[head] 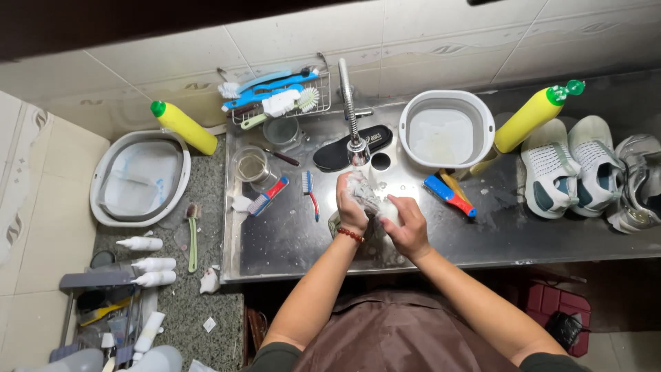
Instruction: Manually wash a sneaker using soap and a brush at a sink.
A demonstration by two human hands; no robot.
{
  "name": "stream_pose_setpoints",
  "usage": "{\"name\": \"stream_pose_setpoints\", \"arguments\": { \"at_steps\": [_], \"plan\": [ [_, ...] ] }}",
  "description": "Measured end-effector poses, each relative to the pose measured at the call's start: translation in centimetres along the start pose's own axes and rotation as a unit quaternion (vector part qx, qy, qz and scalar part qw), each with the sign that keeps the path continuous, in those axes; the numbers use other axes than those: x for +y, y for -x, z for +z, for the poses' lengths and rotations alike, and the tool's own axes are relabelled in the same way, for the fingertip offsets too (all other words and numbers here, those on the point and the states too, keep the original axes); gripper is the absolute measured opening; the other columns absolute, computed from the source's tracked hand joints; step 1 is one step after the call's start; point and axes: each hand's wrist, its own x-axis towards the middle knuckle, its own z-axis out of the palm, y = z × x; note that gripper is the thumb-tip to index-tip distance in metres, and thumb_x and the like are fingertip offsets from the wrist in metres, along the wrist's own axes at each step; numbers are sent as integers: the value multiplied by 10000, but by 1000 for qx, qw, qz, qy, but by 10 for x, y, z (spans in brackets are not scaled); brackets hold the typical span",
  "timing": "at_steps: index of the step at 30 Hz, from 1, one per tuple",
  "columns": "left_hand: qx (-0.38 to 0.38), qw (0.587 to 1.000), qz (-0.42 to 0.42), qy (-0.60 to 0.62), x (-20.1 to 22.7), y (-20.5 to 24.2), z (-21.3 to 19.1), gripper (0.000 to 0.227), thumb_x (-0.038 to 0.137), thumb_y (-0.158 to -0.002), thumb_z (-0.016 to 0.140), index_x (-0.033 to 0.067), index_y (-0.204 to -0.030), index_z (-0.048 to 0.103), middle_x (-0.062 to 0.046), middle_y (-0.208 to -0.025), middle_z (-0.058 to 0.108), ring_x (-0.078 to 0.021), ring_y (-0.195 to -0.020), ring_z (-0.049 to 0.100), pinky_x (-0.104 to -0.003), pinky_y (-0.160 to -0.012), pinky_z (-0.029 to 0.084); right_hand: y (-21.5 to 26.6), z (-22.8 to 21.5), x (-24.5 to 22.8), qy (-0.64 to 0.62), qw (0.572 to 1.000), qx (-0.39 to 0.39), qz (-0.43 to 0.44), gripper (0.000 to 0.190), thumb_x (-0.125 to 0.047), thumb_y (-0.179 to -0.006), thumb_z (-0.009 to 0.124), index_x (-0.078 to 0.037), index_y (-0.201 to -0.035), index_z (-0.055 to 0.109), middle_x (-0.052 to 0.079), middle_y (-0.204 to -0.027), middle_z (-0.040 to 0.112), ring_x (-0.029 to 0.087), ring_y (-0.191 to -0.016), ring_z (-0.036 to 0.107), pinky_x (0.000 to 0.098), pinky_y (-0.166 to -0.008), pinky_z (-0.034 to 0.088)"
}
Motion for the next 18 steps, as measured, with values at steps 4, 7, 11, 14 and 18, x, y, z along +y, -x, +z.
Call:
{"name": "stream_pose_setpoints", "arguments": {
  "at_steps": [4, 7, 11, 14, 18],
  "plan": [
    [-20, 997, 34, -68, 16, 3, 10, 386, 219, -958, 274, 43, -1169, 545, -88, -1043, 589, -192, -955, 579, -316, -901, 499, -19, -5, -19, 41, 996, 29, -76, 466, -290, -951, 734, -48, -1337, 638, 115, -1119, 626, 265, -925, 624, 356, -800, 536],
    [-38, 998, 1, -41, 17, 12, 7, 336, 219, -975, 318, 53, -1185, 522, -78, -1072, 563, -185, -983, 558, -316, -904, 487, -31, -7, -33, -6, 997, 19, -76, 490, -275, -933, 750, -17, -1334, 640, 144, -1082, 634, 232, -818, 590, 334, -714, 512],
    [-46, 993, 11, -108, 21, 0, 14, 342, 250, -1000, 348, 43, -1195, 539, -85, -1112, 536, -194, -974, 555, -331, -887, 479, -31, -11, -10, 35, 997, 34, -65, 494, -278, -900, 773, -1, -1291, 654, 147, -1022, 627, 220, -735, 559, 328, -656, 492],
    [-72, 980, 48, -177, 20, 7, 15, 366, 292, -1045, 340, 34, -1205, 545, -106, -1162, 531, -206, -1049, 575, -343, -953, 477, -48, -19, -38, 44, 997, 21, -63, 479, -273, -889, 781, -11, -1274, 669, 137, -1016, 633, 208, -720, 564, 329, -650, 495],
    [-73, 983, -13, -171, 26, 6, 14, 457, 410, -1106, 282, 38, -1189, 534, -130, -1136, 535, -230, -1007, 614, -339, -940, 504, -45, -25, -20, 80, 989, 23, -123, 485, -292, -868, 807, -23, -1250, 678, 145, -1028, 638, 210, -710, 563, 344, -653, 490]
  ]
}}
